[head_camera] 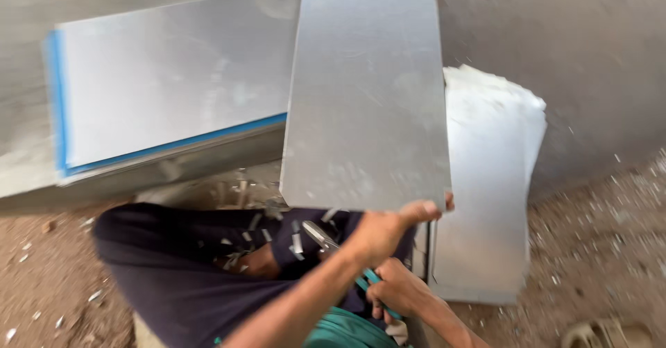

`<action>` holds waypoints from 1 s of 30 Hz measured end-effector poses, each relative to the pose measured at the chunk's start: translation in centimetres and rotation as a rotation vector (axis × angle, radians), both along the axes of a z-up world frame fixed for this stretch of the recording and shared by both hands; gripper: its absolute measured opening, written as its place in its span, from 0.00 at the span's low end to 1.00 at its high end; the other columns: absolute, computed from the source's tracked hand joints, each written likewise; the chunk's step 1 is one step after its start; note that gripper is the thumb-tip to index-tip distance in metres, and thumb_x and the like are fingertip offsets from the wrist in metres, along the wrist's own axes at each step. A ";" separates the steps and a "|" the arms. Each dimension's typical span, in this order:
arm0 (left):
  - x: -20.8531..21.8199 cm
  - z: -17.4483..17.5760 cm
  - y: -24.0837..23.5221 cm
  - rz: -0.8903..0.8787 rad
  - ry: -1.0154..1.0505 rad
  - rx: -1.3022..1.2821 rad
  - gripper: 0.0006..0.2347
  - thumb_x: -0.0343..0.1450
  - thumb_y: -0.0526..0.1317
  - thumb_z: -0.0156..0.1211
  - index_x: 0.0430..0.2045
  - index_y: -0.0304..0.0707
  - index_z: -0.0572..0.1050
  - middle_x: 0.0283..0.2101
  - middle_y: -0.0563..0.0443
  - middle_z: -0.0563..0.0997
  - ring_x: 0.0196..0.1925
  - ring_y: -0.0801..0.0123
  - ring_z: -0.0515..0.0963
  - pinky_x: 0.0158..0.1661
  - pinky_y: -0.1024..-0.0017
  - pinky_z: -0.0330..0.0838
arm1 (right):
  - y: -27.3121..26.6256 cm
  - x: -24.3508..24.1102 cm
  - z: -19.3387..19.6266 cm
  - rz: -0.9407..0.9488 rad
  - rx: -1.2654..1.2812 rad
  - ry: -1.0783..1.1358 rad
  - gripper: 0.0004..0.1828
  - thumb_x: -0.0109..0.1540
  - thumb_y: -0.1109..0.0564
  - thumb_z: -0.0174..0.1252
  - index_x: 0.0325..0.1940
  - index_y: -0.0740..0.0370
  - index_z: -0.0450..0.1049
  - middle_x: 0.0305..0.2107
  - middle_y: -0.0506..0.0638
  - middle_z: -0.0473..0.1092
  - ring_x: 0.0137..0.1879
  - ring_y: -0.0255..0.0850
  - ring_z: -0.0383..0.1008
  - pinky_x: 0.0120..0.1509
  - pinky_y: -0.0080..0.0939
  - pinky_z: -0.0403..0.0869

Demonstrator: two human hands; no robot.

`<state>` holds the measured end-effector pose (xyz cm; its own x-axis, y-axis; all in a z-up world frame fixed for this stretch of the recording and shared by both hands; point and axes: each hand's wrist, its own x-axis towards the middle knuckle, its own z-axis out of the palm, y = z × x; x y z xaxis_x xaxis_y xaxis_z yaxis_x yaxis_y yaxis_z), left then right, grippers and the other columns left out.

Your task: The person sits cross-legged on the ground and uses tin snips to cut notches along the edges of a large translucent sheet, then repeats the process on a blue sheet. Cut pieces fall onto the ground.

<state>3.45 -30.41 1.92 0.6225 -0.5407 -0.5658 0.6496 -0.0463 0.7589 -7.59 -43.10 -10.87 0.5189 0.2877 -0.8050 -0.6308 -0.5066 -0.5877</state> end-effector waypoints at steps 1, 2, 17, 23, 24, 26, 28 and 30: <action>-1.4 -0.7 -1.2 -0.060 0.026 0.189 0.22 0.69 0.52 0.63 0.48 0.30 0.79 0.52 0.37 0.79 0.59 0.53 0.78 0.64 0.52 0.70 | -0.5 -1.0 -1.3 0.072 0.057 -0.127 0.06 0.57 0.62 0.58 0.29 0.68 0.73 0.20 0.51 0.74 0.23 0.38 0.73 0.29 0.40 0.72; -2.6 -1.1 -2.3 -0.083 0.025 0.062 0.22 0.69 0.52 0.62 0.48 0.32 0.79 0.53 0.39 0.80 0.61 0.55 0.77 0.65 0.53 0.67 | -1.0 -2.3 -2.4 0.148 0.116 -0.280 0.05 0.57 0.61 0.58 0.29 0.66 0.73 0.21 0.50 0.73 0.25 0.37 0.73 0.30 0.39 0.72; -9.4 -8.5 -22.1 -0.089 0.814 -0.703 0.22 0.78 0.49 0.50 0.61 0.29 0.64 0.51 0.38 0.80 0.54 0.53 0.80 0.57 0.54 0.73 | -0.6 -1.4 1.3 0.190 -0.110 -0.458 0.15 0.61 0.55 0.66 0.27 0.66 0.70 0.28 0.62 0.66 0.34 0.51 0.67 0.33 0.50 0.63; -9.2 -5.0 -14.0 -0.548 -0.087 -0.428 0.23 0.75 0.44 0.55 0.61 0.25 0.72 0.52 0.30 0.80 0.51 0.48 0.81 0.50 0.53 0.75 | -0.5 -2.4 1.4 0.261 0.012 -1.465 0.07 0.56 0.56 0.64 0.28 0.60 0.74 0.26 0.56 0.69 0.31 0.45 0.69 0.31 0.42 0.66; -7.2 -4.2 -10.9 -0.498 -0.392 -0.351 0.22 0.73 0.45 0.57 0.59 0.29 0.75 0.52 0.37 0.82 0.52 0.54 0.82 0.52 0.56 0.75 | -0.3 -2.0 1.5 0.230 0.056 -1.504 0.08 0.58 0.57 0.63 0.28 0.63 0.74 0.24 0.56 0.69 0.29 0.45 0.70 0.30 0.42 0.66; -2.0 -3.7 -3.2 -0.137 -0.355 -1.091 0.19 0.74 0.49 0.59 0.59 0.46 0.73 0.59 0.54 0.78 0.61 0.66 0.79 0.61 0.63 0.75 | 0.0 -1.5 2.1 -0.063 0.042 -0.487 0.06 0.55 0.61 0.59 0.25 0.67 0.73 0.19 0.54 0.73 0.26 0.42 0.74 0.29 0.45 0.72; 1.7 -3.9 7.3 0.190 -1.101 0.206 0.07 0.78 0.38 0.57 0.46 0.38 0.79 0.50 0.48 0.84 0.50 0.67 0.83 0.49 0.69 0.76 | 0.7 -1.5 2.6 -0.155 -0.031 0.016 0.06 0.54 0.62 0.57 0.24 0.68 0.73 0.17 0.54 0.75 0.24 0.42 0.76 0.30 0.46 0.75; 5.9 -4.1 17.5 0.598 -1.023 0.607 0.09 0.80 0.39 0.56 0.36 0.35 0.81 0.30 0.48 0.82 0.31 0.69 0.79 0.35 0.71 0.74 | 0.8 -1.1 3.3 -0.091 -0.149 -0.012 0.08 0.54 0.58 0.58 0.25 0.66 0.76 0.18 0.54 0.76 0.25 0.46 0.77 0.33 0.47 0.75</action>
<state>9.34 -12.89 -2.20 0.9608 0.1325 0.2436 -0.1586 -0.4577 0.8748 -8.64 -42.29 -7.57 0.5476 0.1170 -0.8286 -0.6715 -0.5294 -0.5185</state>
